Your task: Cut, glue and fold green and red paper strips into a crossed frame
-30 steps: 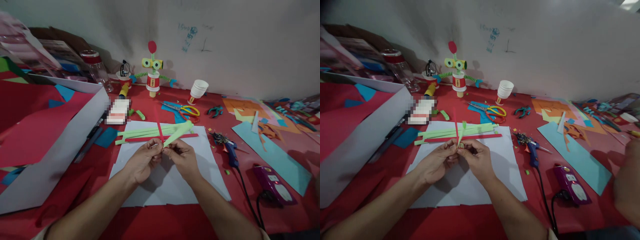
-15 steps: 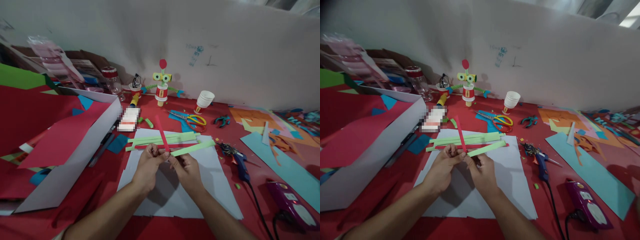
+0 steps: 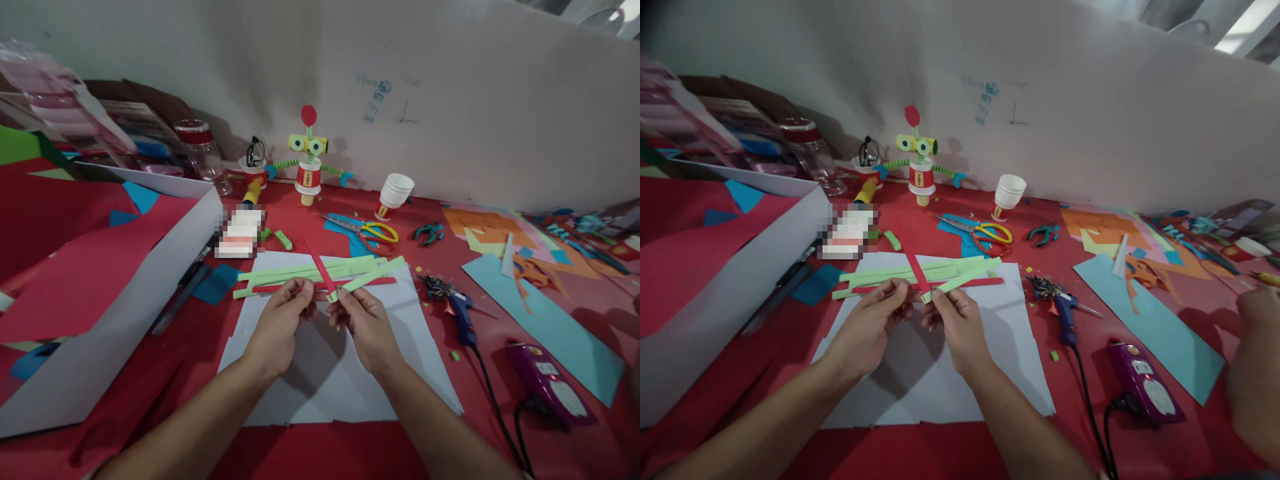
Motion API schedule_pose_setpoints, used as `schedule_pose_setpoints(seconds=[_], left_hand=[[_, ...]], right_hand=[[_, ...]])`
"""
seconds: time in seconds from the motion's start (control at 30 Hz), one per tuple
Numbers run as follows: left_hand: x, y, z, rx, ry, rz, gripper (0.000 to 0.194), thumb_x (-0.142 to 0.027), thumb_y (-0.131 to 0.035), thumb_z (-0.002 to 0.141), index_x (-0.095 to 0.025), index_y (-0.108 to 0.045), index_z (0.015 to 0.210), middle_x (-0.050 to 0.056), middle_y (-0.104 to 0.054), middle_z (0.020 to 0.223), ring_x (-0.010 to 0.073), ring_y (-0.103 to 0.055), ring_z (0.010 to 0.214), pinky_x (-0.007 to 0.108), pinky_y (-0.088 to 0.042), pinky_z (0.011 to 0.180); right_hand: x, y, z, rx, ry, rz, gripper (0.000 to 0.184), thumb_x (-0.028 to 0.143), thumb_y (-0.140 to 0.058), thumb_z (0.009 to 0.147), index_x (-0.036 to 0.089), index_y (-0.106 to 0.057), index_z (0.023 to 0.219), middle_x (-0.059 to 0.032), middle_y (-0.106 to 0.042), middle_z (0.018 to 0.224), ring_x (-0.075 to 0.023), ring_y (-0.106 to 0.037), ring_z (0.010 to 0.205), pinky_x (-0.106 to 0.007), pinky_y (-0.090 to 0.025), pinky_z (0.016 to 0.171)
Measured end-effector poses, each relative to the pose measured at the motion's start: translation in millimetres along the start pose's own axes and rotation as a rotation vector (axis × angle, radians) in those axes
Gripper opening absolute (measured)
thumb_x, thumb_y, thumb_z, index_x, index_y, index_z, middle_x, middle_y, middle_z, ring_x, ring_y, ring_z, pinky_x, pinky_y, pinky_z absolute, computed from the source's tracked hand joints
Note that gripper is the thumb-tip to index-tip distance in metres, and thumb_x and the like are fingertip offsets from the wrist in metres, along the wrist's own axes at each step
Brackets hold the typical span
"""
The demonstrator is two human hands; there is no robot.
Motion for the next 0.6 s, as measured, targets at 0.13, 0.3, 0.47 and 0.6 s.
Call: schedule_pose_setpoints(seconds=[0.13, 0.3, 0.47, 0.6], left_hand=[[-4.7, -1.6, -0.7, 0.039, -0.024, 0.034, 0.020, -0.031, -0.070, 0.072, -0.018, -0.057, 0.081, -0.003, -0.061, 0.067, 0.0101, -0.052, 0.061, 0.023, -0.040, 0.063], [-4.8, -3.0, -1.0, 0.084, -0.015, 0.022, 0.021, -0.028, -0.073, 0.069, -0.017, -0.060, 0.082, -0.001, -0.064, 0.068, 0.0124, -0.057, 0.065, 0.026, -0.042, 0.067], [-4.7, -2.0, -0.9, 0.088, 0.005, 0.023, 0.024, -0.025, -0.077, 0.064, -0.016, -0.061, 0.081, 0.000, -0.065, 0.070, 0.0128, -0.058, 0.066, 0.027, -0.044, 0.070], [-6.0, -0.1, 0.4, 0.076, 0.004, 0.022, 0.023, -0.023, -0.077, 0.062, -0.015, -0.065, 0.079, 0.001, -0.065, 0.072, 0.0115, -0.057, 0.064, 0.025, -0.044, 0.066]], right_hand=[[-0.8, -3.0, -0.5, 0.021, -0.121, 0.118, 0.026, 0.039, -0.072, 0.071, 0.016, -0.061, 0.066, 0.0013, -0.063, 0.059, -0.0071, -0.053, 0.047, -0.019, -0.037, 0.045], [-2.4, -2.8, 0.3, 0.026, -0.138, 0.149, 0.027, 0.039, -0.074, 0.070, 0.016, -0.060, 0.065, 0.0016, -0.063, 0.059, -0.0067, -0.053, 0.047, -0.018, -0.037, 0.045], [-1.5, -1.4, 0.7, 0.052, -0.045, 0.037, 0.026, 0.041, -0.071, 0.073, 0.016, -0.062, 0.070, 0.0021, -0.062, 0.061, -0.0075, -0.054, 0.048, -0.019, -0.039, 0.046], [2.0, -1.2, 0.6, 0.093, 0.054, -0.083, 0.024, 0.040, -0.068, 0.076, 0.017, -0.064, 0.075, 0.0016, -0.062, 0.063, -0.0083, -0.055, 0.050, -0.021, -0.040, 0.048]])
Point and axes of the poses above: each hand's wrist, its own z-axis towards the middle knuckle, its own y-axis out of the back of the hand, x = y × z, the point moved 6 cm from there along z, towards the middle knuckle
